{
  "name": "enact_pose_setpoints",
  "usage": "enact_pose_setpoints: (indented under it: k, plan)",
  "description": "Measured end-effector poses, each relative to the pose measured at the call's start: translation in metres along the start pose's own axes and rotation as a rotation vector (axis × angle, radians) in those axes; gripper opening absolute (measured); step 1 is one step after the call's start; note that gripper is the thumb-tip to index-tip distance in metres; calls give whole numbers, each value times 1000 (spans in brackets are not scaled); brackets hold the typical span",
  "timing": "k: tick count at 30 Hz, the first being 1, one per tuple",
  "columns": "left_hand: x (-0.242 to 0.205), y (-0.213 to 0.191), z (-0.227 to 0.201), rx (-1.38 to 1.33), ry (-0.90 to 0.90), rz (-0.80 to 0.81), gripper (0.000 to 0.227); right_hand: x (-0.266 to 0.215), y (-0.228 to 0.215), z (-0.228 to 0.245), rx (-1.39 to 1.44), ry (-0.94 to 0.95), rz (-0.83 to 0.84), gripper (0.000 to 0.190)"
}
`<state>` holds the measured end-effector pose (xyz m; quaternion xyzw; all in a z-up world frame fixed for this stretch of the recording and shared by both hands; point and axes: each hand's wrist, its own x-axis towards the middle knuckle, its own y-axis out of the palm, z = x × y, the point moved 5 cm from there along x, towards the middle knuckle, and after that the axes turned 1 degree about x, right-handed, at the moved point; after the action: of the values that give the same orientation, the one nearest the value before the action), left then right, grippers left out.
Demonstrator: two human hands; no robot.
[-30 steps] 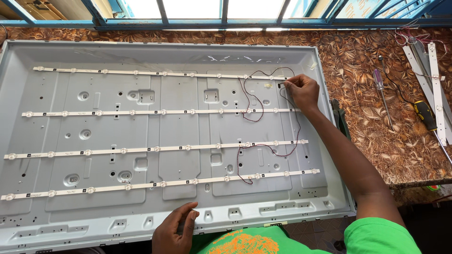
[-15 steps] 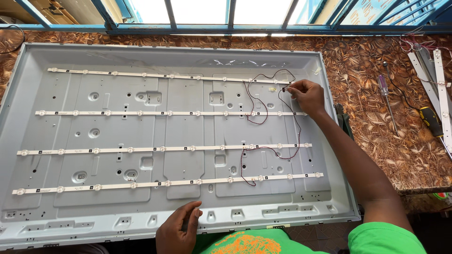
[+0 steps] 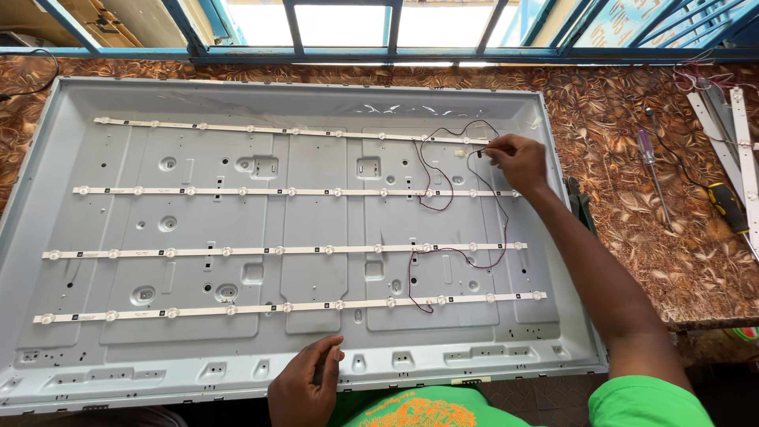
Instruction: The person arranges and connects multiple LED light strips on the back panel of a television. They align the strips horizontally and connect the wires between them to complete the circuit.
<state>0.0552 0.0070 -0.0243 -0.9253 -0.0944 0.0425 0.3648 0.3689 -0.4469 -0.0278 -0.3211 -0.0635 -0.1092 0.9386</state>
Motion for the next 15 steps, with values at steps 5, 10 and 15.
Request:
enact_pose_setpoints:
  k: [5, 10, 15]
  plan:
    - [0, 2, 8, 26, -1, 50, 27, 4, 3, -3, -17, 92, 89, 24]
    - [-4, 6, 9, 23, 33, 26, 26, -1, -7, 6, -122, -14, 114, 22]
    - [-2, 8, 10, 77, 12, 60, 28, 15, 18, -17, -147, -144, 15, 13]
